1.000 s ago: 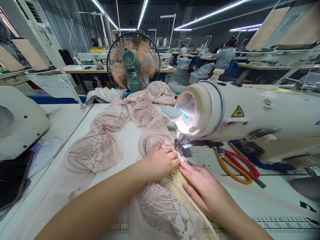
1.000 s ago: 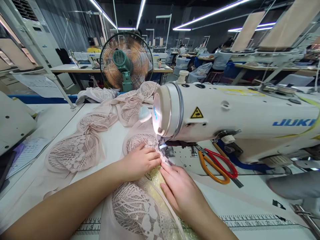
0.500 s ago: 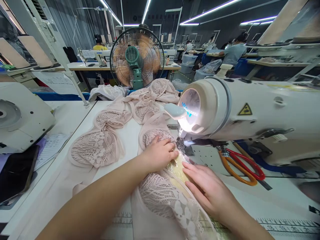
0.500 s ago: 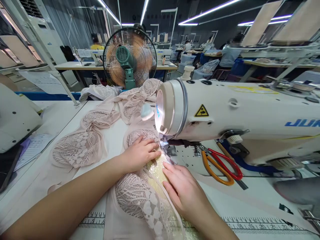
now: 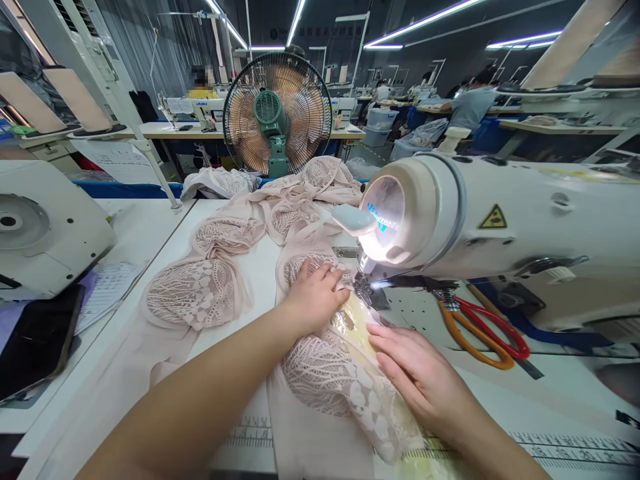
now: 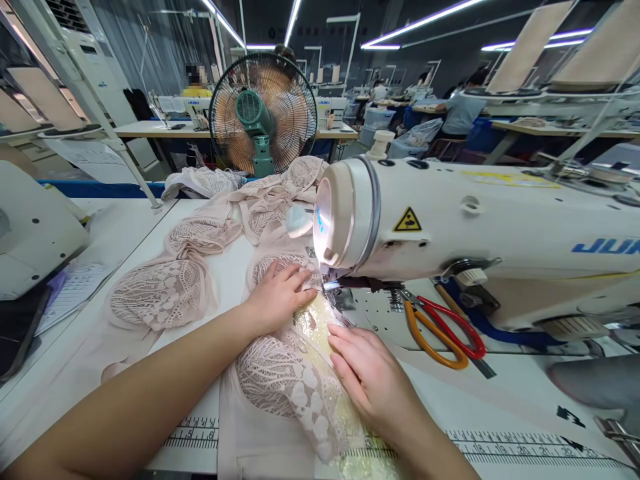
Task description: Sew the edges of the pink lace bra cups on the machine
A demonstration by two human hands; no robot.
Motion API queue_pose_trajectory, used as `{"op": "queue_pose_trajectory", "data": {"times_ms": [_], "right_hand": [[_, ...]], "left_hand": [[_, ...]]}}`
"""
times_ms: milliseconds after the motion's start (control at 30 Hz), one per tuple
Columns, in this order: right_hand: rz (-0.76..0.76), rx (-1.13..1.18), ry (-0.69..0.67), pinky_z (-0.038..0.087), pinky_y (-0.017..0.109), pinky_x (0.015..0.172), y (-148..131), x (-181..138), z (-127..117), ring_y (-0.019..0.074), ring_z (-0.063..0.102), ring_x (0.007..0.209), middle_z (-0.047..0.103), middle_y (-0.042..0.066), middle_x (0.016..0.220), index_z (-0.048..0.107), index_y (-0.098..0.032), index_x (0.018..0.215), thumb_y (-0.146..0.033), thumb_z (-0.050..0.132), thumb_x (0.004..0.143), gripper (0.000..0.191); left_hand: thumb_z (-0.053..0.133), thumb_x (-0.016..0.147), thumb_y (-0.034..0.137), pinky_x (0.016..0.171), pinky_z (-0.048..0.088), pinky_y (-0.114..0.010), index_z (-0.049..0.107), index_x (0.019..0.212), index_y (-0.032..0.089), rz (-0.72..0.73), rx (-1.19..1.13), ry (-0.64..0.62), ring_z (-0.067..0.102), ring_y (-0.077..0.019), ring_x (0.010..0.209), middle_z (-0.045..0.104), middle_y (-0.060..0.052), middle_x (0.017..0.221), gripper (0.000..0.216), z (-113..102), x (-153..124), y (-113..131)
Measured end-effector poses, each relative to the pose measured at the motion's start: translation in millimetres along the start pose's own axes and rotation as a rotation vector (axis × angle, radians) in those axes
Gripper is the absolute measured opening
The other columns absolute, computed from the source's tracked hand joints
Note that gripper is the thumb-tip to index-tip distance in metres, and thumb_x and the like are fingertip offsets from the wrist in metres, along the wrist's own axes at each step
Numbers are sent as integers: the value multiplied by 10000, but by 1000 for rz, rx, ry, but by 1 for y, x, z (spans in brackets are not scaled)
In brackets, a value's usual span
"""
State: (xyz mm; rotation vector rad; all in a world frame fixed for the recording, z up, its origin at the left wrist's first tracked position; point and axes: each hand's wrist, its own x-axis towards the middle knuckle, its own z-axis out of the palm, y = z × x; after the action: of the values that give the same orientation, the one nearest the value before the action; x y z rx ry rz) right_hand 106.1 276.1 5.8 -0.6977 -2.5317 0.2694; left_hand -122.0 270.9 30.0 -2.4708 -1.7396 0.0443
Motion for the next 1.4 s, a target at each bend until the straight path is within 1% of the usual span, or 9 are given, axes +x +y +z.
{"op": "queue_pose_trajectory", "data": {"times_ms": [133,233,433,533,733,867,967,1133,1400], "right_hand": [[195,210,-50,553,318,678,-5,-6,-8,211,642,827,682,73,922,616,-212,1033,-339,445,925,238],[250,295,-204,517,273,549,-15,-14,-12,174,608,643,629,27,748,599,-214,998,-365,507,889,208],[182,281,-270,481,281,552,-37,-17,-14,172,573,632,596,25,684,553,-224,725,-263,379,914,261],[299,310,-125,489,266,522,-42,-16,-17,176,588,642,617,33,733,610,-245,833,-338,414,922,235],[614,220,304,550,285,680,-50,-35,-10,207,628,866,607,81,1047,448,-254,1329,-480,414,921,468],[470,356,106,542,256,653,-60,-32,-1,182,646,791,656,47,939,455,-262,1355,-456,428,921,476],[390,359,2,523,265,601,-61,-17,1,189,627,674,665,37,752,699,-227,944,-430,433,906,337],[525,215,-58,388,250,471,-51,-3,-2,158,512,514,505,-14,518,490,-214,552,-438,431,896,415],[522,238,-167,401,256,513,-42,-8,-1,172,556,571,583,-6,581,558,-212,614,-448,402,899,402]], "left_hand": [[472,869,166,1045,210,-639,622,1108,172,7,-32,127,335,-337,1311,413,-141,1416,282,-5,-4,2],[454,849,145,1027,350,-454,662,946,144,179,-172,228,480,-257,1179,564,-113,1245,230,-17,-9,15],[588,806,293,705,447,-296,649,811,187,485,-414,-183,562,-174,753,633,-20,773,122,-34,-16,39],[551,806,191,638,412,-261,548,682,176,364,-506,-251,509,-140,667,572,6,694,125,-32,-17,30],[432,860,224,590,400,-211,349,672,197,-158,-888,172,458,-106,624,449,35,657,208,-18,-10,5],[368,873,214,581,414,-229,352,714,204,-351,-796,220,477,-120,621,463,26,659,160,-7,-5,5],[369,867,165,631,433,-267,416,768,190,-385,-658,185,532,-158,715,539,-34,793,112,-7,-7,11],[539,733,67,630,470,-300,515,1023,162,-302,-393,-35,609,-225,788,579,-107,999,306,-22,-19,28],[548,754,157,577,512,-367,478,1243,172,-221,-182,-339,645,-304,783,529,-166,1105,494,-40,-14,38]]}}
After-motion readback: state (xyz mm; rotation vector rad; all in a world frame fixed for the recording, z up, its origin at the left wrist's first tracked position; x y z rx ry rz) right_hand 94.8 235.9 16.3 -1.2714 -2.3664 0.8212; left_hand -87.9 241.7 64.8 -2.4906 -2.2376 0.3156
